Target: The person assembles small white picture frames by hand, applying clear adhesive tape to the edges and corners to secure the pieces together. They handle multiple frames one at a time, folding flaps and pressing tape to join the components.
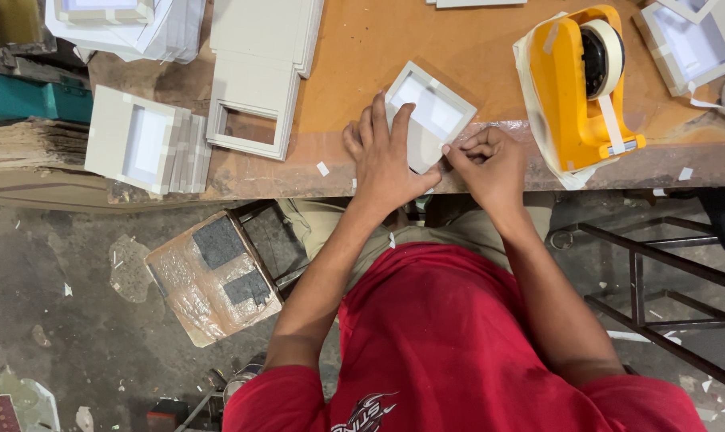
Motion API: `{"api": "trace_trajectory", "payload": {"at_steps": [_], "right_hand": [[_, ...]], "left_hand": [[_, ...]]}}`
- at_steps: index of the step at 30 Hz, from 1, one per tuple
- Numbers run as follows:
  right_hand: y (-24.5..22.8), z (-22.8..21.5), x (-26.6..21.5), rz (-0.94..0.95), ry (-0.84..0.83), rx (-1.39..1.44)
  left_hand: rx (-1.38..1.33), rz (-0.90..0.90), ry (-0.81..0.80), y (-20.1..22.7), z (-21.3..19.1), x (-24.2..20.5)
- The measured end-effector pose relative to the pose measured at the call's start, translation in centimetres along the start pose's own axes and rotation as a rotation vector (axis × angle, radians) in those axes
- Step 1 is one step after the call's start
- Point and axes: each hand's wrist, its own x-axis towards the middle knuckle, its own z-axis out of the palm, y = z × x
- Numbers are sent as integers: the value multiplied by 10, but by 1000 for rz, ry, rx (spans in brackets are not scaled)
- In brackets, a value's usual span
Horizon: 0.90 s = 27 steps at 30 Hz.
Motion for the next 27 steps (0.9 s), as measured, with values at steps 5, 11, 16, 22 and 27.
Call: {"api": "trace_trajectory", "payload": {"at_steps": [5,11,16,22,27], "right_hand": [[-7,0,12,91,19,-261],[-7,-1,18,161,-20,-301],[-7,-8,7,297,-163,232],[-13,-18,-12,260,-266,342],[-28,-20,-23,221,-268,295]], "left_hand": [[49,-91,-48,7,3,1],[49,-98,5,11,7,6],[-39,-74,91,14,-1,2],[-144,-4,144,14,-14,-14],[-217,-40,107,15,-21,-22]]}}
